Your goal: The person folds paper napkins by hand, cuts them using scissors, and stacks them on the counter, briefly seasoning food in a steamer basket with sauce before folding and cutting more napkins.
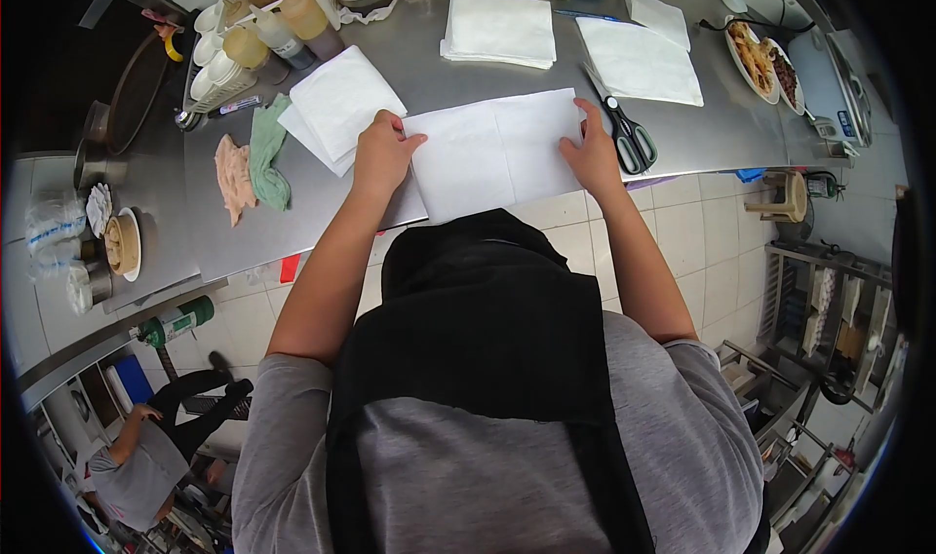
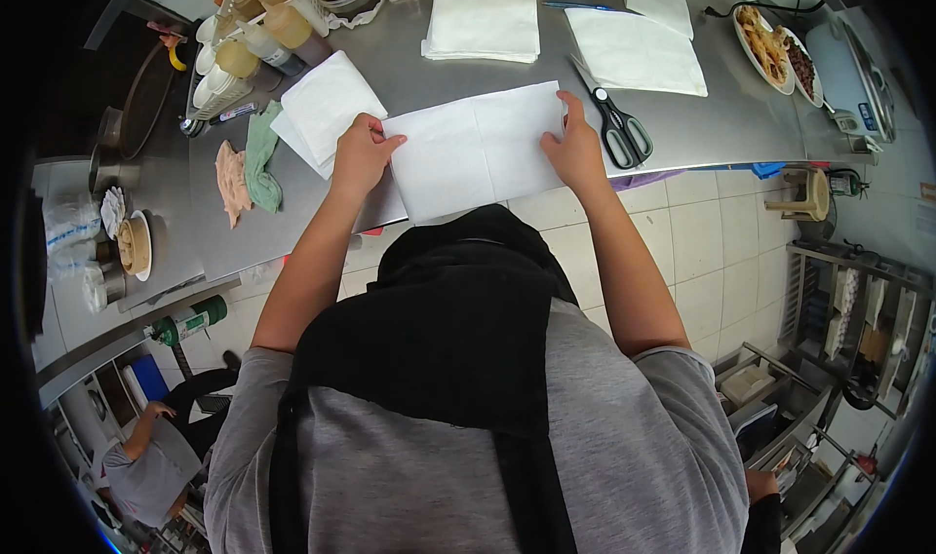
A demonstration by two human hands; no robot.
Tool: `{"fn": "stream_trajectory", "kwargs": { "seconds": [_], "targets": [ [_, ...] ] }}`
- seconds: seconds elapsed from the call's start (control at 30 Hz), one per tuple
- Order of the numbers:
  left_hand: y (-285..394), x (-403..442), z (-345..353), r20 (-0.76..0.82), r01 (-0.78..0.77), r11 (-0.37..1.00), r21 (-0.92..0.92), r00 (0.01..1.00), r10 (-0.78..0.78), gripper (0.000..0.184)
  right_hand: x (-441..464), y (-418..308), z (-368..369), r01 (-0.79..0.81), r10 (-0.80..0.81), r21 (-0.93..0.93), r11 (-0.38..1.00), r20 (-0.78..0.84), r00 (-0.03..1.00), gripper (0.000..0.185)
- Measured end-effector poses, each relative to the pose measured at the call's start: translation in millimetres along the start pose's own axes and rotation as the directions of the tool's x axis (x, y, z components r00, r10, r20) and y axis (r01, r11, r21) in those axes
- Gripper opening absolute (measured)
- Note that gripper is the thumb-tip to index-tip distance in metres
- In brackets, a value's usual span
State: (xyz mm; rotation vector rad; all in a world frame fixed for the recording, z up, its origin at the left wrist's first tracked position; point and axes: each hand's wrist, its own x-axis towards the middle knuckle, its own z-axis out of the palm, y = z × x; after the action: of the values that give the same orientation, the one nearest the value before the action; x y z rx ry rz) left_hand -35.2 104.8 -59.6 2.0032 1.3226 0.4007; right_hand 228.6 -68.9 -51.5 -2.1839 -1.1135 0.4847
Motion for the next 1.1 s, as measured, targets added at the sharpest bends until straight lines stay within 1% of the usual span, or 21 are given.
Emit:
{"fn": "stream_trajectory", "kwargs": {
  "seconds": [0.1,0.17,0.2,0.23,0.27,0.33,0.4,0.43,0.5,0.53,0.6,0.67,0.7,0.73,0.77,0.8,0.87,0.93,1.0,1.07,1.1],
  "targets": [
    [12,-3,-6,0.033,0.057,0.998,0.021,0.998,-0.058,0.041,0,2,4,0.037,-0.038,-0.017,0.999,-0.021,0.999,0.070],
    [18,-6,-8,0.024,0.043,0.998,0.043,0.999,-0.044,0.041,-2,1,10,0.153,-0.160,-0.070,0.986,-0.109,0.981,0.069],
    [20,-7,-10,0.016,0.030,0.997,0.065,0.999,-0.031,0.041,-4,-4,11,0.158,-0.165,-0.070,0.985,-0.109,0.980,0.069],
    [18,-8,-10,0.009,0.032,0.997,0.064,0.999,-0.032,0.041,-8,-10,14,0.222,-0.273,-0.279,0.934,-0.158,0.949,0.068],
    [15,-8,-8,0.007,-0.005,1.000,0.027,1.000,0.004,0.041,-11,-16,17,0.262,-0.386,-0.479,0.838,-0.182,0.904,0.067],
    [7,-10,-1,-0.011,-0.035,0.999,-0.010,0.999,0.035,0.041,-14,-26,32,0.371,-0.450,-0.446,0.815,-0.082,0.889,0.062],
    [-1,-11,4,-0.112,-0.169,0.984,-0.063,0.980,0.161,0.039,-17,-36,51,0.517,-0.533,-0.389,0.763,0.074,0.843,0.061],
    [-1,-14,5,-0.128,-0.161,0.983,-0.085,0.980,0.149,0.039,-18,-40,56,0.551,-0.565,-0.372,0.747,0.082,0.821,0.061],
    [-4,-19,6,-0.148,-0.132,0.983,-0.125,0.983,0.113,0.035,-15,-45,68,0.610,-0.528,-0.455,0.649,0.308,0.791,0.061],
    [-6,-23,6,-0.188,-0.185,0.972,-0.146,0.970,0.156,0.031,-7,-43,70,0.597,-0.501,-0.470,0.650,0.325,0.802,0.062],
    [-8,-35,-3,-0.217,-0.193,0.967,-0.166,0.964,0.155,0.024,7,-38,64,0.581,-0.487,-0.481,0.657,0.317,0.814,0.061],
    [-11,-48,-17,-0.206,-0.105,0.981,-0.166,0.976,0.070,0.024,19,-31,53,0.573,-0.470,-0.482,0.663,0.328,0.819,0.061],
    [-19,-55,-23,-0.246,-0.092,0.984,-0.153,0.968,0.052,0.024,23,-29,48,0.578,-0.465,-0.474,0.664,0.343,0.816,0.061],
    [-31,-62,-25,-0.358,-0.148,0.987,-0.063,0.927,0.116,0.021,24,-30,48,0.610,-0.499,-0.457,0.647,0.351,0.792,0.061],
    [-42,-69,-26,-0.452,-0.190,0.981,0.034,0.873,0.185,0.019,24,-29,47,0.600,-0.478,-0.473,0.646,0.362,0.800,0.061],
    [-53,-77,-29,-0.476,-0.175,0.984,0.039,0.863,0.172,0.019,25,-29,45,0.586,-0.453,-0.491,0.644,0.373,0.810,0.062],
    [-77,-100,-40,-0.619,-0.172,0.969,0.178,0.746,0.246,0.018,24,-29,45,0.593,-0.449,-0.488,0.640,0.388,0.805,0.062],
    [-103,-124,-48,-0.663,-0.074,0.985,0.155,0.732,0.159,0.018,27,-32,47,0.577,-0.431,-0.494,0.651,0.386,0.816,0.062],
    [-122,-146,-60,-0.670,-0.025,1.000,-0.017,0.742,0.007,0.019,24,-33,43,0.578,-0.436,-0.504,0.642,0.379,0.816,0.063],
    [-145,-162,-73,-0.728,0.003,0.995,0.102,0.682,0.073,0.016,21,-40,38,0.551,-0.420,-0.540,0.636,0.357,0.835,0.063],
    [-156,-168,-81,-0.759,0.022,0.999,0.038,0.651,0.014,0.016,22,-49,37,0.534,-0.411,-0.567,0.628,0.341,0.845,0.063]
  ]
}}
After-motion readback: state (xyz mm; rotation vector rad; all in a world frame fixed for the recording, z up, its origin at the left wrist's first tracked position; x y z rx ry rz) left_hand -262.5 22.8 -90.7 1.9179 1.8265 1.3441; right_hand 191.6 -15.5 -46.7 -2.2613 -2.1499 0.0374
